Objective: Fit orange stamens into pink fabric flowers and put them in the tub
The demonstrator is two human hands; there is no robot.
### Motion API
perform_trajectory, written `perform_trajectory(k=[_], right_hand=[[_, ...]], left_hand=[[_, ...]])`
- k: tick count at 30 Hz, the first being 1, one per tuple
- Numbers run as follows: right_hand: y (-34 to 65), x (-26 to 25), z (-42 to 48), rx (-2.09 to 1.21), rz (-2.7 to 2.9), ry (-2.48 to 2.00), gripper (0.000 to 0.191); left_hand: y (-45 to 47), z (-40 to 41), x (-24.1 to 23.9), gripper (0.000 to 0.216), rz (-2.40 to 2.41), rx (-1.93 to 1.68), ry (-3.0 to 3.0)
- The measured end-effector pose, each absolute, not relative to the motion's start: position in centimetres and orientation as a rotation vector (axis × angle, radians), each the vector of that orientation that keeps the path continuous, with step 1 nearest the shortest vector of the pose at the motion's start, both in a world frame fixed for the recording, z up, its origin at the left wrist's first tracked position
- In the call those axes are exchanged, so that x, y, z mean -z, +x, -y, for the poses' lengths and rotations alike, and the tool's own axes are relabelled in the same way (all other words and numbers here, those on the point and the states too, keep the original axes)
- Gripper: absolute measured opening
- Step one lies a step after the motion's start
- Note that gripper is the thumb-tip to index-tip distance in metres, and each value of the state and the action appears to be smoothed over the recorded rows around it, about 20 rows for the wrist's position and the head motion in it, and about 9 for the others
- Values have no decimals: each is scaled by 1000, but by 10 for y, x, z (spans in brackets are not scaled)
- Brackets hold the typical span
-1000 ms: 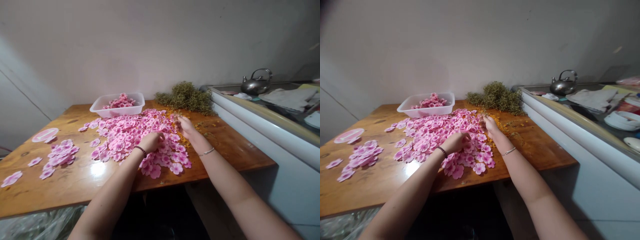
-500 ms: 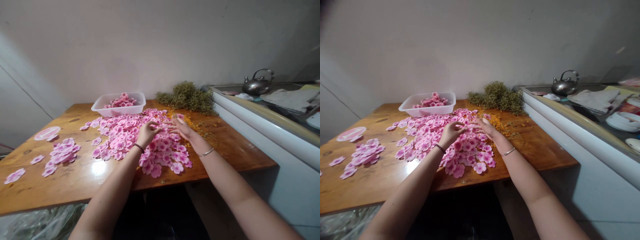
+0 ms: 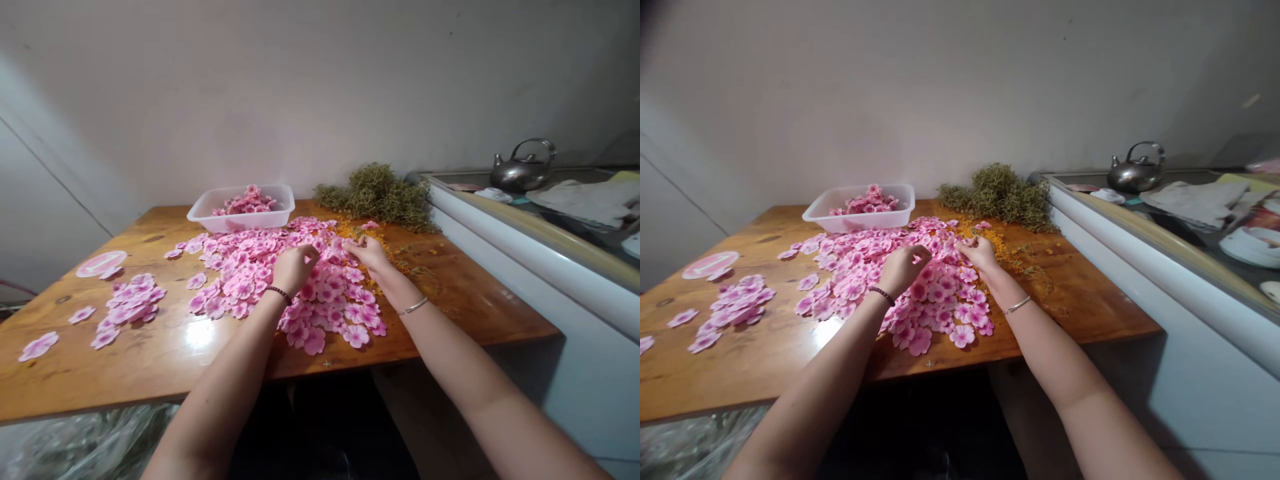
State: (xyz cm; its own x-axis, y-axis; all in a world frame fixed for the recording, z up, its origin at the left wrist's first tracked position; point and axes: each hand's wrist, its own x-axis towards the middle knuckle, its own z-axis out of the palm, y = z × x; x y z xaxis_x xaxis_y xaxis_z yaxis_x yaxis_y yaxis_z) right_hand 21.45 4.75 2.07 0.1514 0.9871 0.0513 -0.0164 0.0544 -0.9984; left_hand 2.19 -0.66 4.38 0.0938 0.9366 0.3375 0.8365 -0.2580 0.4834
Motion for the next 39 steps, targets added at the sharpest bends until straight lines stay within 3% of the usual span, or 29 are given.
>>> perform_trajectory(k=[5, 13, 17, 23, 27, 32, 35, 39], right_hand=[[214, -19, -49, -1054, 1112, -1230, 57], [213, -20, -47, -998, 1168, -1250, 50], [213, -21, -46, -1004, 1170, -1241, 50], [213, -18, -48, -994, 1140, -1241, 52], [213, -19, -48, -997, 1152, -1237, 52], [214, -22, -46, -1024, 1167, -1230, 50], [214, -23, -45, -1022, 1168, -1231, 51], [214, -22, -45, -1011, 1192, -1237, 52]], left_hand=[[37, 9, -31, 25, -1831, -707, 2433], [39, 2, -18, 27, -1836, -642, 2492], [36, 1, -22, 19, -1809, -698, 2352], [24, -3, -28, 30, -1780, -801, 2183], [21, -2, -29, 19, -1844, -710, 2193], [23, -3, -30, 24, -1914, -923, 2026], [21, -5, -27, 22, -1859, -875, 1950], [21, -4, -25, 39, -1802, -923, 1902]])
